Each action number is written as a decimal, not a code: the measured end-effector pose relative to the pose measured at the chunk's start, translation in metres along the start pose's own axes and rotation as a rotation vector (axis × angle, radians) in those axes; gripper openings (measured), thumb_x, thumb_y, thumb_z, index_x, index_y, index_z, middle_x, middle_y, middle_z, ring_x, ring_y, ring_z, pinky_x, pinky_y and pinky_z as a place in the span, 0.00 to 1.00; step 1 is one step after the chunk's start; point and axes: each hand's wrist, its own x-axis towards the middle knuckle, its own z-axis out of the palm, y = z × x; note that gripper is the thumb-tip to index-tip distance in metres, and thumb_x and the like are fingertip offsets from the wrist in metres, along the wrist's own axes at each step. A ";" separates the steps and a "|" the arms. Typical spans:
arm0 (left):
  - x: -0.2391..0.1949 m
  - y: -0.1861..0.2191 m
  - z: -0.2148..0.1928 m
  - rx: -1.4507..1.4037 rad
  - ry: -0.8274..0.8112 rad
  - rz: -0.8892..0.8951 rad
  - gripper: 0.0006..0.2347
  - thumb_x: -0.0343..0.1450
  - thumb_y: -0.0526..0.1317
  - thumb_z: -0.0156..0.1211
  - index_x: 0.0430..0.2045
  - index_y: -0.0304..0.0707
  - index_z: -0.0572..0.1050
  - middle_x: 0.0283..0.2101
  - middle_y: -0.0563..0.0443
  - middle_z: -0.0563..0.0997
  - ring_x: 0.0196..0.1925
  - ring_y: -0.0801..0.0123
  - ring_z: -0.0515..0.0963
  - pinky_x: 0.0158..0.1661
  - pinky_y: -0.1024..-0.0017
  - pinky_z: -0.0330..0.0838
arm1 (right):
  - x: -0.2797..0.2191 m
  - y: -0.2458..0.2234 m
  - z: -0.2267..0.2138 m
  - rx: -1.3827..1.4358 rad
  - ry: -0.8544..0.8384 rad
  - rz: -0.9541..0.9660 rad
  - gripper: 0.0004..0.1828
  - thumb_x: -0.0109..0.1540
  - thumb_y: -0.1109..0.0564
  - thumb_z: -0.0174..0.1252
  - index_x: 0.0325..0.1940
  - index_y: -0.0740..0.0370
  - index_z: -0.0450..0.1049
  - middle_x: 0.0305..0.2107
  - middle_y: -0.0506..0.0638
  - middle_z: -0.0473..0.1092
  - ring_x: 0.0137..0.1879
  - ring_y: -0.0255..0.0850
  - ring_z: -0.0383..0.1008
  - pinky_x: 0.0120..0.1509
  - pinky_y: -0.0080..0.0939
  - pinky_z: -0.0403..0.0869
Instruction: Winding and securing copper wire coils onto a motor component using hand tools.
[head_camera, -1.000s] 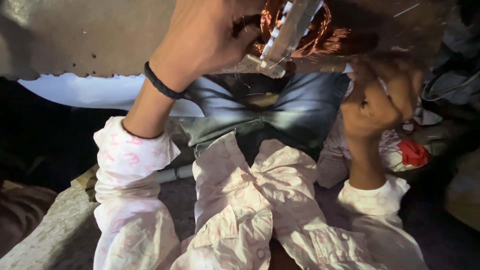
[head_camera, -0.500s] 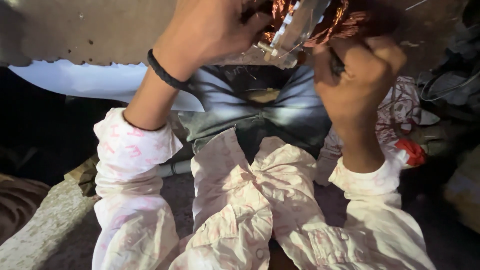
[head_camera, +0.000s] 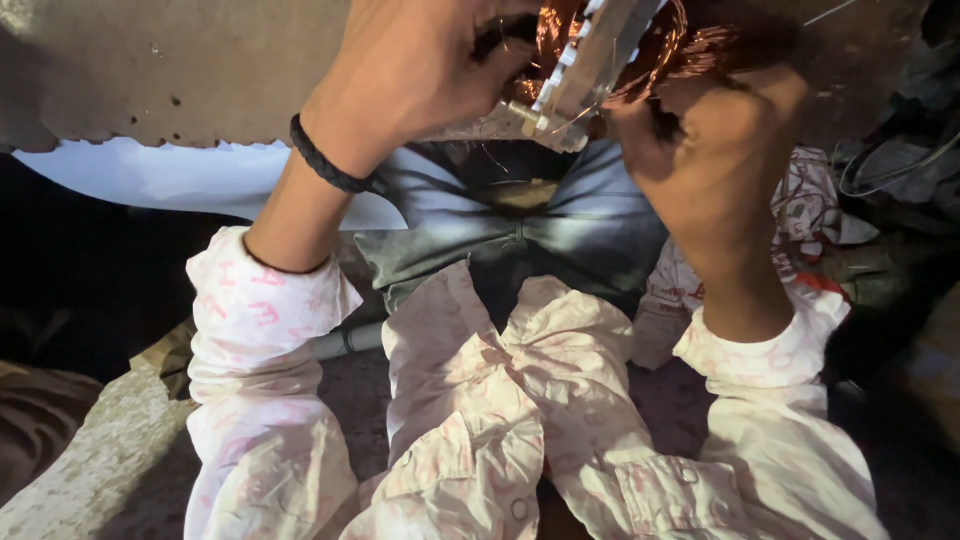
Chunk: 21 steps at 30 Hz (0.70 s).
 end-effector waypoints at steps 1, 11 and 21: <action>0.001 -0.001 0.001 -0.007 -0.002 0.005 0.13 0.72 0.40 0.67 0.52 0.48 0.83 0.35 0.43 0.84 0.29 0.51 0.81 0.30 0.61 0.73 | -0.002 0.004 0.003 -0.085 0.094 -0.132 0.17 0.67 0.57 0.72 0.28 0.66 0.75 0.20 0.50 0.66 0.28 0.45 0.67 0.39 0.46 0.64; 0.000 0.000 -0.001 -0.022 0.024 0.040 0.13 0.72 0.39 0.67 0.52 0.47 0.83 0.37 0.44 0.84 0.31 0.52 0.82 0.32 0.62 0.74 | 0.001 0.021 -0.005 -0.137 -0.020 -0.211 0.18 0.69 0.50 0.64 0.30 0.62 0.77 0.20 0.47 0.67 0.27 0.43 0.68 0.37 0.48 0.65; 0.000 0.004 -0.006 0.011 0.046 0.051 0.12 0.71 0.40 0.69 0.49 0.47 0.84 0.34 0.45 0.84 0.31 0.54 0.82 0.33 0.62 0.74 | -0.002 0.045 -0.011 -0.241 -0.105 -0.329 0.20 0.74 0.55 0.61 0.28 0.60 0.70 0.18 0.48 0.65 0.25 0.41 0.68 0.34 0.39 0.63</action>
